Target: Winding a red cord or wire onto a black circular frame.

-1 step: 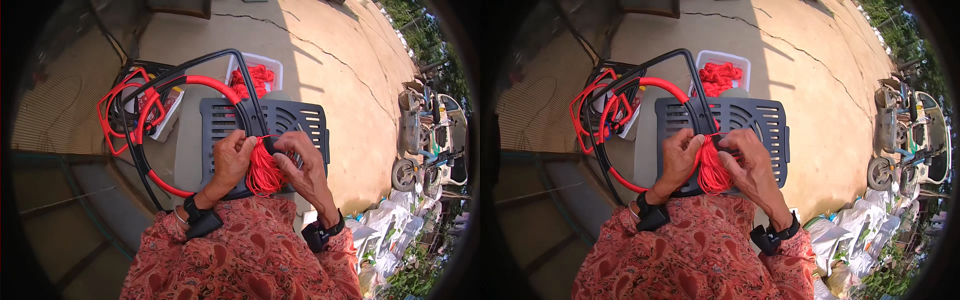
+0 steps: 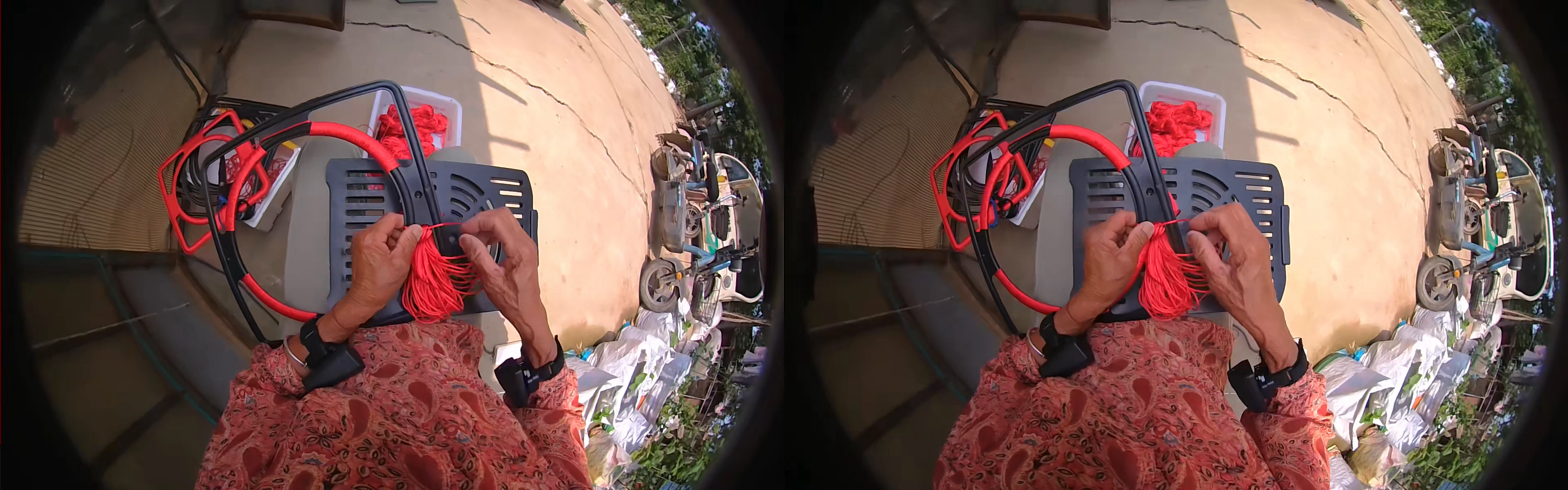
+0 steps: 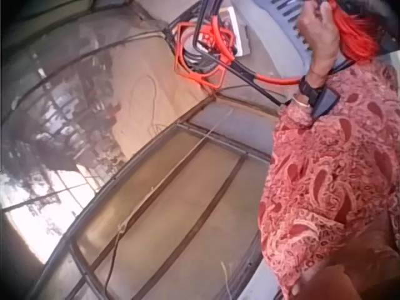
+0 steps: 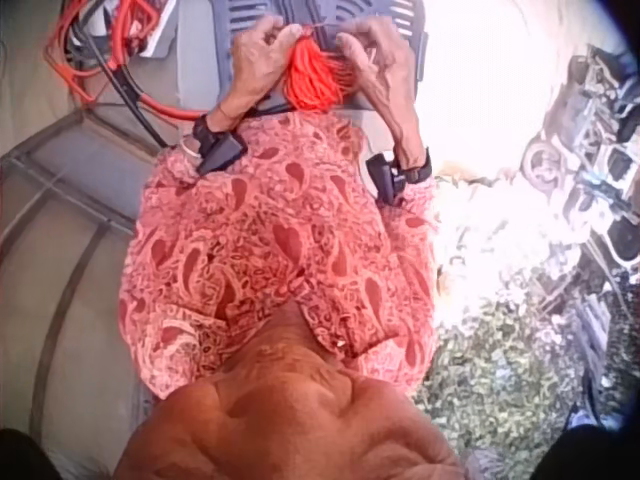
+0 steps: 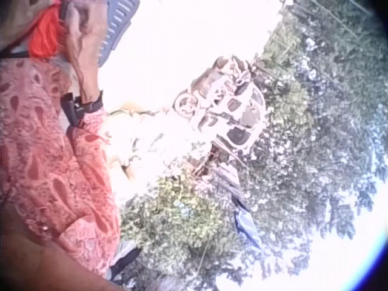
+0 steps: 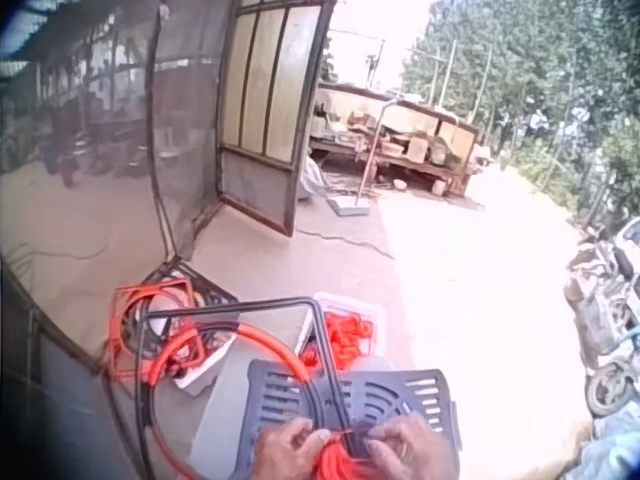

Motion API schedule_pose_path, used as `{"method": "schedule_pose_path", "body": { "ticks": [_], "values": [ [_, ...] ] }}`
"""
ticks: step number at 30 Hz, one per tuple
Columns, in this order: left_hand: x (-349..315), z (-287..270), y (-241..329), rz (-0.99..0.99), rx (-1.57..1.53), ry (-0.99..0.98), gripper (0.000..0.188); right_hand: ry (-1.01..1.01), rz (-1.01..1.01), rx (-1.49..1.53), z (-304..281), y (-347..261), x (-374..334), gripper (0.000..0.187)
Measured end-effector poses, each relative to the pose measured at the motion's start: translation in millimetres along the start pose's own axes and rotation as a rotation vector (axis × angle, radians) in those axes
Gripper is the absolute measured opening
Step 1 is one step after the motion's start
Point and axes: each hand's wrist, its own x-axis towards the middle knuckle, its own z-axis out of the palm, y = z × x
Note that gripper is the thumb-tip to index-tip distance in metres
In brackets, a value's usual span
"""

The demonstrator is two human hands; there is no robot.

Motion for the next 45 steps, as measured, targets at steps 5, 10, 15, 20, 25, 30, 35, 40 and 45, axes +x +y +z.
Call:
{"method": "schedule_pose_path", "body": {
  "ticks": [5, 10, 15, 20, 25, 30, 35, 40, 45],
  "values": [
    [-6.3, 11.4, 13.8, 0.078, 0.058, -0.15, 0.016, -0.23, 0.511, 0.213, -4.8, 42.1, 28.2, 0.023],
    [-13.6, 11.5, 13.4, 0.101, 0.084, -0.184, 0.016, -0.676, 0.539, 0.092, 1.3, 51.9, 52.0, 0.022],
    [-14.8, 12.2, 22.6, 0.221, 0.215, -0.134, 0.019, -0.528, -0.029, 0.099, 19.6, 76.0, 62.4, 0.023],
    [-17.2, 11.6, 21.6, 0.211, 0.211, -0.161, 0.018, -0.495, 0.372, 0.703, 24.5, 32.4, 73.2, 0.024],
    [-13.0, 12.7, 12.5, 0.072, 0.072, -0.181, 0.019, -0.006, 0.487, 0.768, 12.9, 55.5, 80.4, 0.026],
    [-13.0, 10.8, 8.0, -0.269, -0.193, -0.284, 0.019, -0.166, -0.108, 0.055, 14.6, -5.6, 60.7, 0.026],
    [-19.5, 17.0, 11.9, -0.309, -0.192, -0.297, 0.021, -0.458, -0.345, -0.803, 38.6, -17.7, 62.4, 0.043],
    [-21.2, 21.0, 8.9, -0.24, -0.153, -0.32, 0.013, -0.659, -0.363, -0.969, 56.0, -10.6, 84.6, 0.041],
    [-21.8, 24.2, 0.6, -0.154, -0.213, -0.22, 0.013, -0.621, -0.375, -0.917, 65.5, -14.9, 90.2, 0.025]
  ]
}}
